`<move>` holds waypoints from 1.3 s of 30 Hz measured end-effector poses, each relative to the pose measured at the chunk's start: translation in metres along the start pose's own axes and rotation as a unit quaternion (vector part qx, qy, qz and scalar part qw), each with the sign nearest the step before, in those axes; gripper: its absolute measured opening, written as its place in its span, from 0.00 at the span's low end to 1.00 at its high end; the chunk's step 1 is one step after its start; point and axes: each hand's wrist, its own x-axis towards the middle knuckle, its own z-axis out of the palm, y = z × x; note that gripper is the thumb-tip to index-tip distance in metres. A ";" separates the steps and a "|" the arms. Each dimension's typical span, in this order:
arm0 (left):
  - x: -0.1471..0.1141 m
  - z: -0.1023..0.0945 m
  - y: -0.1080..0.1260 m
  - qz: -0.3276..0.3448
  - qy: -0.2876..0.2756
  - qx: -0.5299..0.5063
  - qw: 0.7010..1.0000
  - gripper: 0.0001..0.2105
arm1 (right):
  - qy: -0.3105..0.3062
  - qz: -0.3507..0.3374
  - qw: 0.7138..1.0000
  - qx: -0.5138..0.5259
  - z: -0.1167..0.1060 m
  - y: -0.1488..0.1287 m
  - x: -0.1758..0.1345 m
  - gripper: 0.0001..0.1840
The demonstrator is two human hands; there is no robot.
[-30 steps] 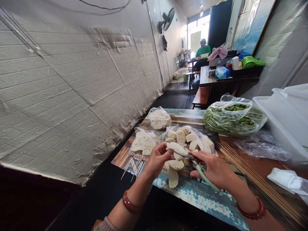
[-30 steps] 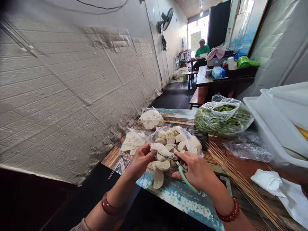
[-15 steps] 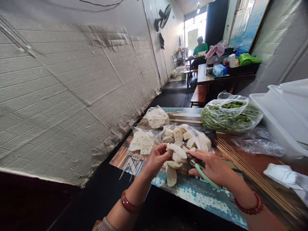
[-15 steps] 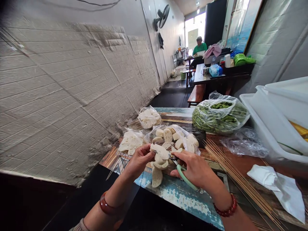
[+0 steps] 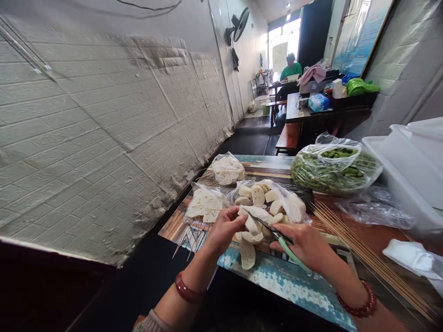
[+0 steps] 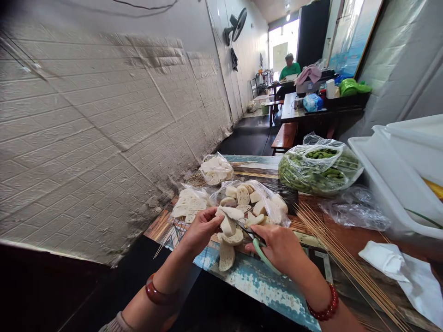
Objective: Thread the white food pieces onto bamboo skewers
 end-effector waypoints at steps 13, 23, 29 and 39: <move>-0.004 0.004 0.008 0.005 0.020 0.016 1.000 0.16 | 0.001 0.040 0.996 0.083 -0.010 -0.004 -0.003 0.22; -0.001 0.003 0.013 0.067 -0.003 0.240 0.968 0.07 | -0.029 0.021 0.992 0.122 -0.017 -0.007 0.000 0.13; -0.003 -0.002 0.013 0.031 -0.010 0.153 0.988 0.10 | -0.004 0.010 0.996 0.093 -0.010 0.001 0.001 0.15; -0.016 -0.029 0.012 -0.017 0.030 -0.005 0.999 0.21 | 0.148 0.080 0.978 0.125 -0.010 0.008 -0.001 0.27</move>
